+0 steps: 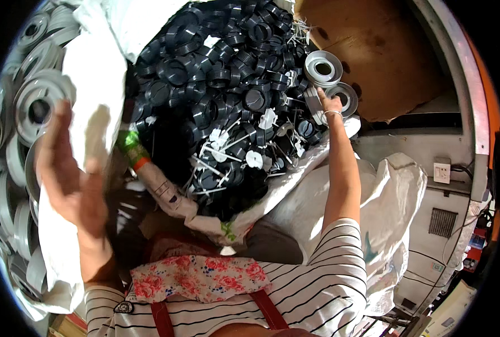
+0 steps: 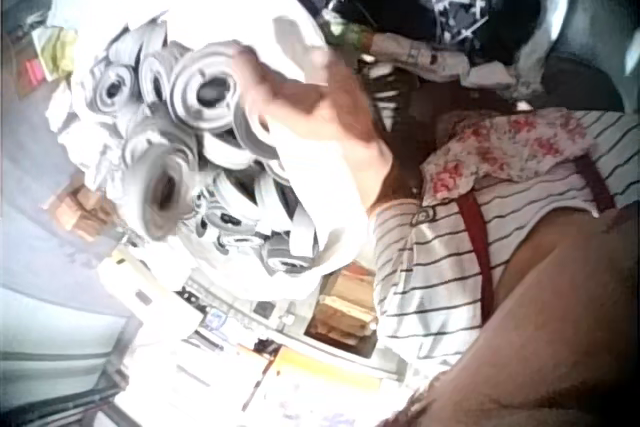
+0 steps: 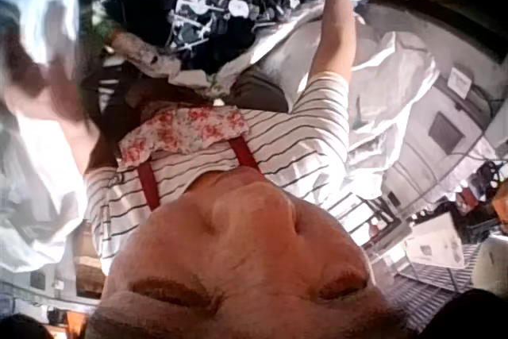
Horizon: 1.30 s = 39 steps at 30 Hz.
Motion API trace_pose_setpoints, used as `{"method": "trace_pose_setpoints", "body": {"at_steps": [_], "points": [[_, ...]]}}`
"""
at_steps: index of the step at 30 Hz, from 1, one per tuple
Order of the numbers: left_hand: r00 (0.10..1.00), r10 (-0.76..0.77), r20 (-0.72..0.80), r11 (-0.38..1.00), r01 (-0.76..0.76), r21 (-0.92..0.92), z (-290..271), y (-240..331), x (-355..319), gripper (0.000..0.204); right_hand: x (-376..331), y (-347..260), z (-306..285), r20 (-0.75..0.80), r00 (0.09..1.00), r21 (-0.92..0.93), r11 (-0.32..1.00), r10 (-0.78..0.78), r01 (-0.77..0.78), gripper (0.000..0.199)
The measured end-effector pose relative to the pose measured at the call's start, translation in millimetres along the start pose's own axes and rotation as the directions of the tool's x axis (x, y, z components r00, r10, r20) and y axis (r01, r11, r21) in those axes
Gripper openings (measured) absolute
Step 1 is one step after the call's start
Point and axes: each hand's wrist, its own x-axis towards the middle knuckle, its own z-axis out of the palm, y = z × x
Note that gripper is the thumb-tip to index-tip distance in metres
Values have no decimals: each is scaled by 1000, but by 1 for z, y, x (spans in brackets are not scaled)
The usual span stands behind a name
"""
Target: The person sits on the floor and assembles white plastic rings with black plastic caps by hand. They pick up a white ring, insert a black cap into its center, and place the assembled unit into a large white bag. The person repeats this process continuously, handling the parts one at a time.
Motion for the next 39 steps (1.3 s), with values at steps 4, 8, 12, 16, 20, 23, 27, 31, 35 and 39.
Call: {"method": "trace_pose_setpoints", "body": {"at_steps": [4, 8, 12, 16, 20, 23, 27, 31, 35, 39], "points": [[897, -325, 300, 945, 299, 130, 37, -17, -29, 61, 49, 18, 17, 47, 983, 50, 983, 175, -177, 117], [850, -404, 337, 914, 360, 187, 44, -41, -33, 56, 102, 51, 43, 111, 965, 73, 966, 240, -248, 122], [775, -533, 339, 830, 400, 390, 50, -43, -39, 43, 119, 53, 74, 184, 936, 205, 920, 300, -335, 117], [776, -442, 450, 871, 251, 423, 50, -51, -33, 43, 133, 113, 93, 181, 952, 134, 953, 247, -273, 82], [767, -507, 394, 850, 368, 377, 51, -30, -36, 50, 78, 69, 65, 236, 969, 307, 940, 78, -150, 68], [775, -451, 442, 890, 357, 283, 50, -19, -33, 49, 24, 24, 15, 356, 928, 488, 825, 108, -284, 67], [806, -340, 484, 940, 269, 212, 49, -9, -31, 47, -46, -3, -12, 567, 801, 214, 973, -192, 82, 64], [721, -401, 565, 880, 474, 20, 57, -17, -49, 54, -129, -47, 14, 748, 460, -73, 629, -479, 774, 60], [233, -464, 855, 518, 854, 48, 72, -6, -58, 78, -260, -142, -30, 672, 724, 101, 988, -157, 120, 52], [35, -634, 772, 354, 901, 250, 88, -34, -139, 81, -311, -182, -28, 714, 630, 210, 952, -306, 224, 38]]}}
